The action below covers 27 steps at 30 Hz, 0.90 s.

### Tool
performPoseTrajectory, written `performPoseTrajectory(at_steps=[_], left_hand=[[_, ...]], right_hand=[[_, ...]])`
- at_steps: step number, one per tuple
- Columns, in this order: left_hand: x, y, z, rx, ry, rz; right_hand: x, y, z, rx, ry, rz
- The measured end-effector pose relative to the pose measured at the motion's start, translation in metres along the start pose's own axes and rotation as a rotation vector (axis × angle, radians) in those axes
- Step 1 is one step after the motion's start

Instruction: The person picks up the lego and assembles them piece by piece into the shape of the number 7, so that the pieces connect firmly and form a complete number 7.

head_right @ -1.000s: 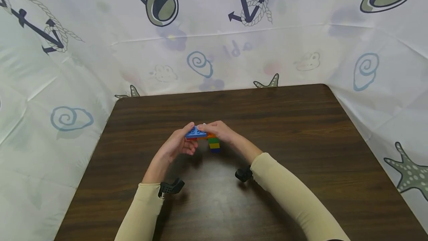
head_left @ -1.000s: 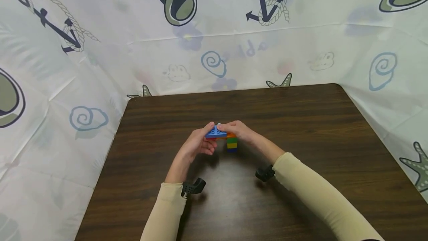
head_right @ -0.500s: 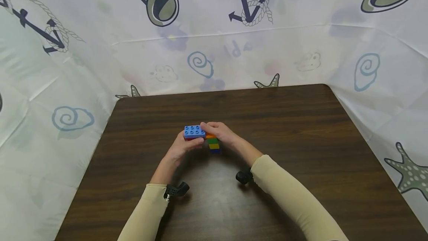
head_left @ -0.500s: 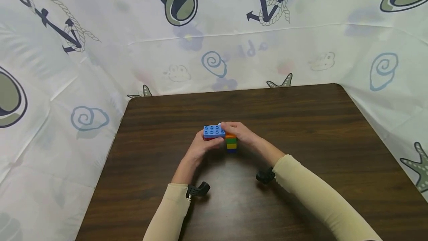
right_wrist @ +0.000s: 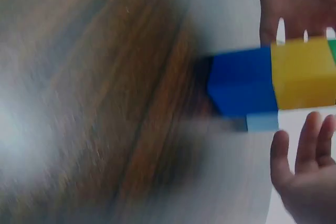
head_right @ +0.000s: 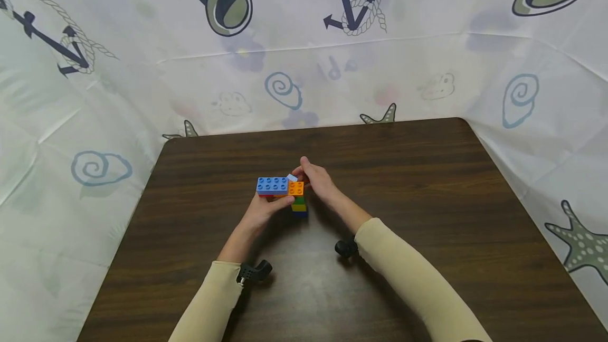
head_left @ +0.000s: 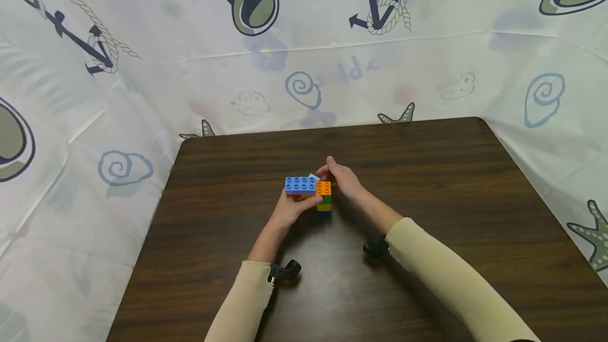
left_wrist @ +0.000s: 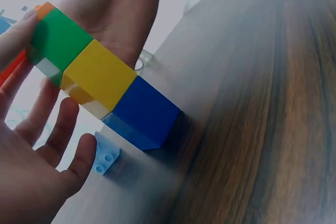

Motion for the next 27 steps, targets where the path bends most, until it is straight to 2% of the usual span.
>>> performPoseTrajectory(at_steps=[3, 6, 9, 11, 14, 18, 27], left_hand=[[-0.001, 0.001, -0.003, 0.008, 0.001, 0.011], [-0.001, 0.0, -0.005, 0.014, 0.003, 0.003], [-0.001, 0.0, -0.005, 0.027, 0.005, 0.006], [-0.001, 0.0, -0.005, 0.035, 0.008, 0.01], [-0.002, -0.001, -0.005, 0.029, 0.003, 0.019], [-0.003, 0.0, -0.003, 0.026, -0.009, 0.036], [-0.005, 0.002, -0.004, 0.037, -0.005, 0.045]], right_hand=[[0.005, 0.005, -0.006, -0.226, 0.046, -0.059], [0.01, 0.014, -0.007, -0.538, 0.051, -0.149], [0.011, 0.02, 0.0, -0.766, -0.004, -0.218], [0.012, 0.023, 0.005, -0.864, -0.056, -0.249], [0.012, 0.028, 0.013, -0.944, -0.133, -0.29], [0.012, 0.031, 0.017, -0.977, -0.166, -0.303], [0.013, 0.025, 0.011, -0.925, -0.081, -0.303]])
Point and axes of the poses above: each hand's wrist, its own x-axis towards the middle knuckle, its own z-axis out of the palm, y = z × x, the point moved 7 cm from there along x, towards the middle knuckle, and after that the axes turned 2 degrees about y, right-handed, at the moved point
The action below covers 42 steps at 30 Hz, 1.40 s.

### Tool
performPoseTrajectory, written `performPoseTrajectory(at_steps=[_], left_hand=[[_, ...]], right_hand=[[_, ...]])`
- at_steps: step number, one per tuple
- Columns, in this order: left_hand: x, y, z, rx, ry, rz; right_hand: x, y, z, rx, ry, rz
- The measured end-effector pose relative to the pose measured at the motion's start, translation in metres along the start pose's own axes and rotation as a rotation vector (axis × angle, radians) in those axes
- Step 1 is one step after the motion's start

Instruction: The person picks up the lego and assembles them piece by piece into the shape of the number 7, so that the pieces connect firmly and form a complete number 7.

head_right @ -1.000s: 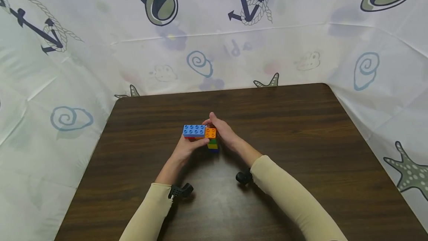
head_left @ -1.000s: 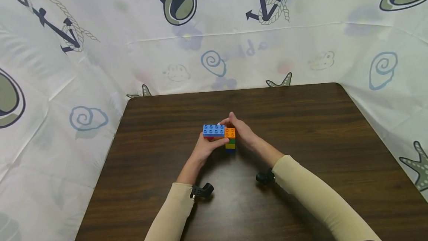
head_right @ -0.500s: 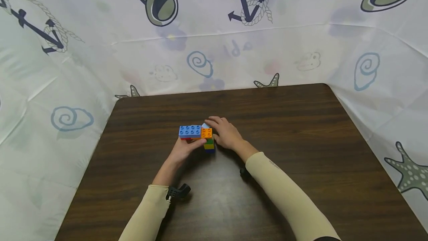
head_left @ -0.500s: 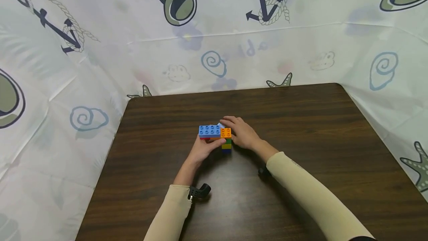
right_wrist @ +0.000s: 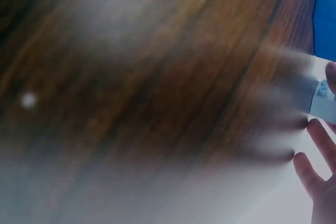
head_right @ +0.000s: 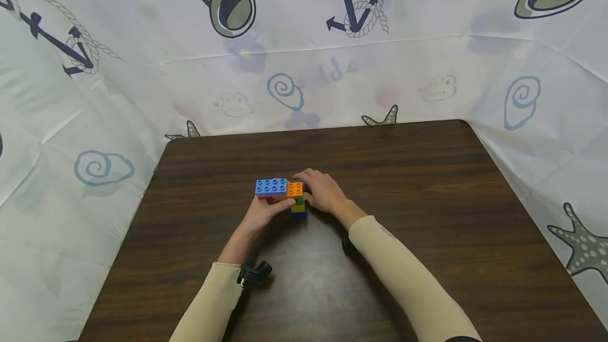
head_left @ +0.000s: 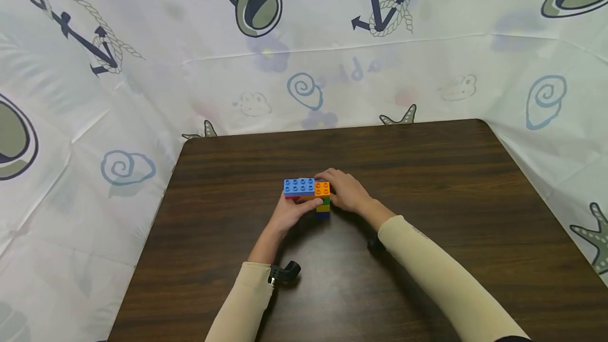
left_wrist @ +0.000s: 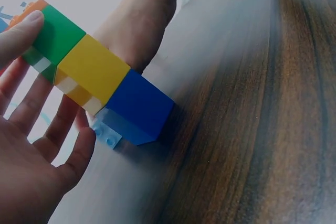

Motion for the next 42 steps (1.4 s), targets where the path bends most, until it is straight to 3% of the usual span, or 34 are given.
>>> performPoseTrajectory(at_steps=[9, 15, 20, 25, 30, 37, 42], left_hand=[[0.001, -0.004, 0.001, 0.02, -0.001, 0.004], [0.001, -0.007, 0.001, 0.01, 0.006, -0.017], [0.002, -0.009, 0.002, -0.016, 0.005, 0.0], [0.003, -0.01, 0.003, -0.024, -0.003, 0.023], [0.003, -0.009, 0.003, -0.005, -0.012, 0.047], [0.001, -0.005, 0.004, 0.003, -0.006, 0.046], [0.001, -0.009, 0.001, 0.024, 0.008, 0.045]], right_hand=[[-0.004, 0.015, -0.007, 0.036, 0.075, 0.083], [-0.007, 0.02, -0.015, 0.095, 0.112, 0.109], [-0.011, 0.02, -0.022, 0.17, 0.159, 0.141], [-0.012, 0.018, -0.033, 0.411, 0.168, 0.176], [-0.014, 0.014, -0.045, 0.695, 0.113, 0.235], [-0.02, 0.0, -0.069, 0.812, 0.057, 0.192], [-0.022, -0.006, -0.08, 0.834, 0.084, 0.189]])
Point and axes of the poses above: each hand's wrist, its own x-axis towards the middle knuckle, its own z-axis out of the palm, y = z × x, the point moved 7 cm from there along x, towards the middle knuckle, and after that the axes turned 2 degrees about y, right-handed, at the moved point
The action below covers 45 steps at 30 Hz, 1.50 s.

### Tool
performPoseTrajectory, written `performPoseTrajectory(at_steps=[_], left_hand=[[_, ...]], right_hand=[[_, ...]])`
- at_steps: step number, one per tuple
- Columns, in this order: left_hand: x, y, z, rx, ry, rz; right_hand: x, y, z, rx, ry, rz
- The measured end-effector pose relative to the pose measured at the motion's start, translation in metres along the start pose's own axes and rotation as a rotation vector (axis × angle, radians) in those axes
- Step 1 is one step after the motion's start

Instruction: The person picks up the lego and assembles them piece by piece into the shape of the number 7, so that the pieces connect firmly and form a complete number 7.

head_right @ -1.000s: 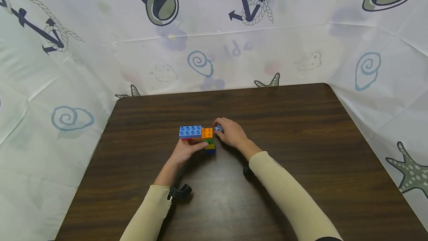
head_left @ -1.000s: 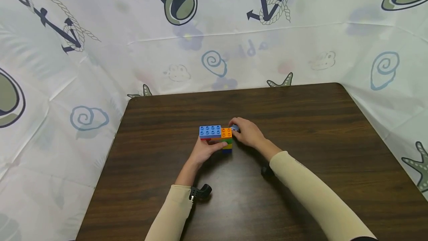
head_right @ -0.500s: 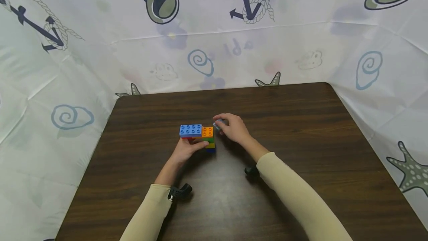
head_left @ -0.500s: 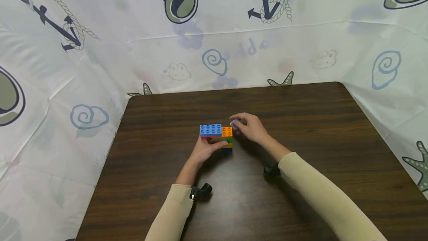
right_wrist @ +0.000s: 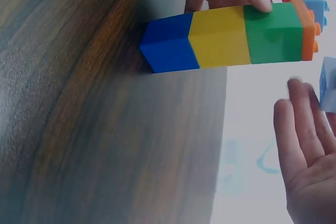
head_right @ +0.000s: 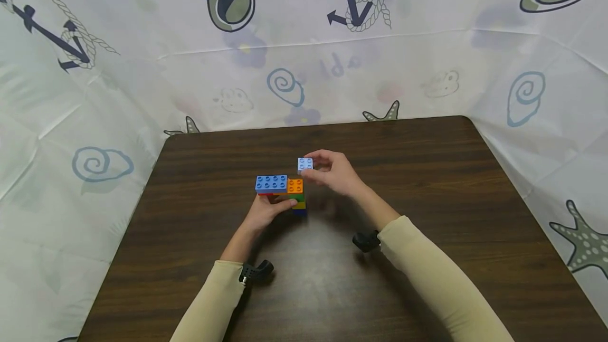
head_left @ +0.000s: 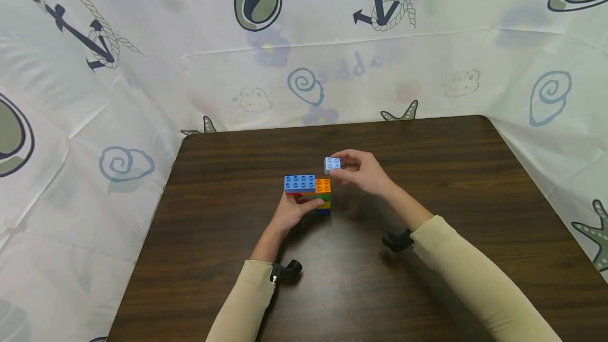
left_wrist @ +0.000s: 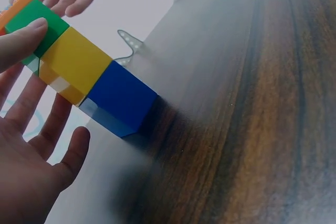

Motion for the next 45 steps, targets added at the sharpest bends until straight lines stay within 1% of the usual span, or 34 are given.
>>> performPoseTrajectory(at_steps=[2, 7, 12, 16, 23, 27, 31, 34, 38, 43, 45], left_hand=[[0.0, 0.0, 0.0, 0.0, 0.002, -0.007], [0.0, 0.0, 0.001, 0.005, 0.001, -0.019], [0.0, 0.001, 0.001, 0.017, 0.001, -0.002], [0.0, 0.0, 0.001, 0.023, 0.011, 0.009], [0.001, 0.0, 0.001, 0.014, 0.0, 0.036], [0.001, 0.001, 0.003, -0.003, -0.01, 0.046], [0.001, 0.003, 0.004, -0.02, -0.016, 0.052], [0.0, 0.003, 0.004, -0.025, -0.018, 0.054], [0.0, 0.001, 0.003, -0.029, -0.013, 0.037], [0.0, -0.001, 0.002, -0.004, -0.004, 0.016], [0.0, 0.0, 0.002, 0.009, -0.004, 0.017]], right_hand=[[-0.001, -0.003, -0.001, -0.041, 0.026, -0.015], [-0.009, -0.011, 0.001, -0.149, 0.066, -0.089], [-0.017, -0.016, 0.008, -0.152, 0.062, -0.14], [-0.022, -0.021, 0.016, -0.202, 0.053, -0.197], [-0.029, -0.032, 0.026, -0.365, 0.047, -0.355], [-0.032, -0.038, 0.027, -0.456, 0.067, -0.411], [-0.034, -0.042, 0.028, -0.53, 0.084, -0.428], [-0.034, -0.045, 0.028, -0.55, 0.084, -0.423], [-0.034, -0.046, 0.027, -0.566, 0.081, -0.402], [-0.033, -0.046, 0.028, -0.599, 0.07, -0.377], [-0.033, -0.047, 0.029, -0.616, 0.059, -0.371]])
Point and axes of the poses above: each hand's wrist, its own x-axis towards the middle knuckle, its own z-axis out of the palm, y = z × x, the point moved 7 cm from there along x, towards the middle knuckle, and after that the axes turned 2 degrees about y, right-handed, at the moved point
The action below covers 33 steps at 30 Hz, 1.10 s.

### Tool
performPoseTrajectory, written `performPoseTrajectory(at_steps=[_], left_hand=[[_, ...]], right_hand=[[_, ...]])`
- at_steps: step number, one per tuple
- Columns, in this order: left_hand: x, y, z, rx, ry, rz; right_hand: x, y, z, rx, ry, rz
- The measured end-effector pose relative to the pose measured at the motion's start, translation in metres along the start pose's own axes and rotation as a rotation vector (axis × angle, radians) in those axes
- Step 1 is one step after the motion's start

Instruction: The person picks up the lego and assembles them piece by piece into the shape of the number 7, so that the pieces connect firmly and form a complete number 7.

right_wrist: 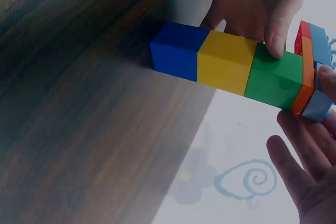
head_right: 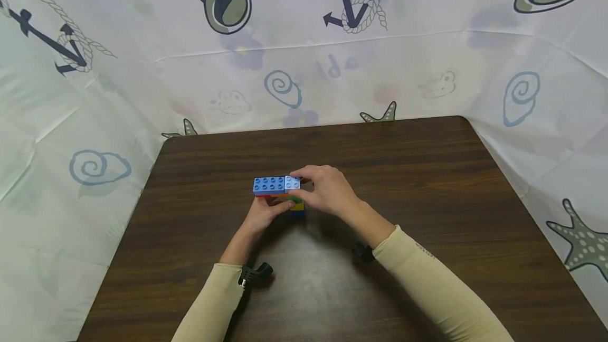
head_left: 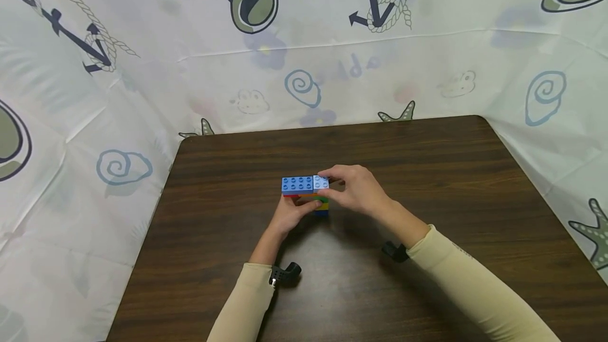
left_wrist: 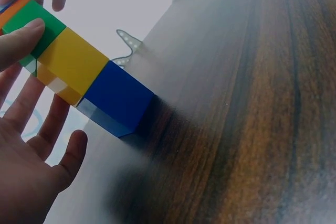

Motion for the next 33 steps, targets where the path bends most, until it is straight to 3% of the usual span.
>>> performPoseTrajectory(at_steps=[8, 12, 18, 25, 33], left_hand=[[0.0, 0.003, 0.003, 0.006, -0.039, 0.021], [-0.001, 0.003, 0.006, -0.04, -0.082, 0.009], [0.004, 0.005, 0.017, -0.15, -0.055, -0.045], [0.012, -0.002, 0.027, -0.061, -0.028, -0.135], [0.017, 0.009, 0.032, -0.055, -0.079, 0.004]], right_hand=[[0.002, 0.0, 0.0, -0.047, -0.038, 0.03], [0.002, 0.001, 0.002, -0.054, -0.052, 0.046], [0.003, 0.001, 0.0, -0.071, -0.04, 0.039], [0.002, 0.002, -0.001, -0.09, -0.031, 0.04], [0.002, 0.003, 0.001, -0.081, -0.041, 0.038]])
Point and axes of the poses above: each hand's wrist, its own x-axis towards the middle knuckle, its own z-axis out of the palm, y = z × x, the point moved 7 cm from there along x, towards the middle knuckle, and after that the axes turned 2 degrees about y, right-handed, at the moved point
